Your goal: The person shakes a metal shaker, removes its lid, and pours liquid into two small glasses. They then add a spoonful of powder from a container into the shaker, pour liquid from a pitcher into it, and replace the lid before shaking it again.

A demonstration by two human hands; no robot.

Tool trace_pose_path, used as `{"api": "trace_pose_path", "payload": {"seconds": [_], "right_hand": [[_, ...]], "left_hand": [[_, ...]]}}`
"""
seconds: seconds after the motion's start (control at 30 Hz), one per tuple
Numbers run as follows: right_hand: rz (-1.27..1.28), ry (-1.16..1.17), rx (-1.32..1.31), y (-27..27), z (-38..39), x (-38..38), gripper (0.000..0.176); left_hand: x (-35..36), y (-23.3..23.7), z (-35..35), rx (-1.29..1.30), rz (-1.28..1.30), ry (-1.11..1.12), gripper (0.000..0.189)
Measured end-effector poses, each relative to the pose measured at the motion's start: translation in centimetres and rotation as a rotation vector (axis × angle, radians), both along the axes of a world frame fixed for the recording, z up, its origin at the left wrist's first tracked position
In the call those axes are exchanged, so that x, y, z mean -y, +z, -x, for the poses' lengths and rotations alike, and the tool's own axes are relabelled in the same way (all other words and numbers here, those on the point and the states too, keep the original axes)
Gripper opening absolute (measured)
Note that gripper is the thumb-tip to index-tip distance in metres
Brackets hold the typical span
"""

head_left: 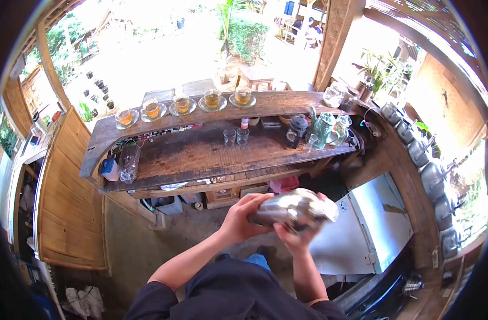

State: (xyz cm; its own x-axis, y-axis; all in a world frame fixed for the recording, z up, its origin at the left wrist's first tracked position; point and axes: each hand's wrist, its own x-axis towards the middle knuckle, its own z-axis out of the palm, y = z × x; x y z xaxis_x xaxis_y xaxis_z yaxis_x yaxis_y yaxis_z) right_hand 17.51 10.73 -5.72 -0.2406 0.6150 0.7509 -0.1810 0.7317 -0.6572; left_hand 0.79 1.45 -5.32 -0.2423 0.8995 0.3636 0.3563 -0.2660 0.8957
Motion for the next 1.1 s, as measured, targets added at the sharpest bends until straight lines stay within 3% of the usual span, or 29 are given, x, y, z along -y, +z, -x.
{"api": "trace_pose_path", "payload": {"seconds": [0.07, 0.1, 0.2, 0.27, 0.33, 0.37, 0.43, 0.47, 0.53, 0.57, 0.6, 0.67, 0.73, 0.77, 0.8, 0.87, 0.9, 0.93, 1.0, 1.03, 1.1], "right_hand": [[-0.040, 0.086, -0.352, 3.9, -0.1, 1.1, 0.128], [-0.072, 0.088, -0.458, 4.5, -0.3, 2.1, 0.143], [0.056, 0.061, -0.464, 3.8, -0.2, 1.8, 0.133], [-0.139, -0.087, -0.117, 1.2, 0.1, -0.8, 0.103], [0.389, -0.100, 0.190, 0.1, 0.3, 0.1, 0.098], [0.387, -0.107, 0.186, -0.1, -0.1, 0.1, 0.098], [0.354, -0.088, 0.110, -0.7, -0.7, -0.1, 0.100], [0.150, -0.184, 0.049, -1.8, -1.6, 0.1, 0.109], [-0.012, 0.032, -0.284, 2.7, -2.4, 0.6, 0.123], [-0.035, 0.028, -0.392, 4.1, -3.0, 1.5, 0.129], [-0.063, 0.019, -0.502, 4.9, -3.5, 2.2, 0.135], [-0.053, 0.103, -0.513, 4.7, -3.7, 1.7, 0.141], [-0.094, -0.009, -0.404, 2.2, -2.1, -0.5, 0.127], [0.046, -0.102, -0.146, -0.1, -2.7, -1.1, 0.117], [0.192, -0.191, 0.114, -1.9, -3.6, -1.2, 0.106], [0.461, -0.072, 0.127, -1.6, -3.0, -1.2, 0.106], [0.527, -0.035, 0.027, -0.8, -3.5, -0.7, 0.107], [0.167, -0.172, 0.078, -1.0, -4.5, -1.3, 0.110], [-0.014, 0.014, -0.250, 0.8, -5.7, -2.0, 0.116], [-0.179, 0.051, -0.391, 2.2, -5.8, -2.8, 0.132], [-0.109, 0.054, -0.541, 3.6, -6.5, -2.4, 0.133]], "left_hand": [[0.5, 4.4, -0.3, -0.332, -0.306, 0.045, 0.081], [0.4, 5.6, -0.5, -0.373, -0.390, 0.044, 0.080], [-0.6, 4.7, -0.9, -0.265, -0.357, 0.002, 0.083], [-1.5, 0.6, -0.6, -0.169, -0.230, -0.040, 0.083], [-2.1, -5.7, -0.7, 0.218, 0.043, -0.039, 0.081], [-2.1, -7.1, -0.7, 0.120, 0.203, -0.027, 0.079], [-2.1, -4.9, -1.3, 0.047, 0.102, -0.032, 0.078], [-2.0, -3.1, -1.7, -0.020, 0.001, -0.027, 0.078], [-1.2, 3.0, -2.2, -0.083, -0.101, -0.062, 0.079], [-1.3, 4.8, -2.4, -0.211, -0.278, -0.069, 0.079], [-1.5, 6.0, -2.5, -0.339, -0.458, -0.079, 0.080], [-1.8, 6.1, -2.9, -0.302, -0.507, -0.137, 0.081], [-2.6, 3.8, -2.7, -0.198, -0.318, -0.082, 0.083], [-2.9, 1.4, -2.4, -0.168, -0.154, -0.083, 0.087], [-3.3, -1.8, -3.0, -0.168, -0.152, -0.093, 0.087], [-3.9, -6.4, -4.0, 0.303, 0.118, -0.133, 0.086], [-4.2, -6.1, -4.5, 0.276, 0.115, -0.140, 0.088], [-4.9, -3.7, -4.7, 0.269, 0.105, -0.148, 0.088], [-5.2, 1.4, -5.4, -0.220, -0.271, -0.112, 0.088], [-5.7, 3.2, -5.9, -0.293, -0.364, -0.105, 0.080], [-7.0, 4.4, -6.8, -0.346, -0.418, -0.097, 0.079]]}}
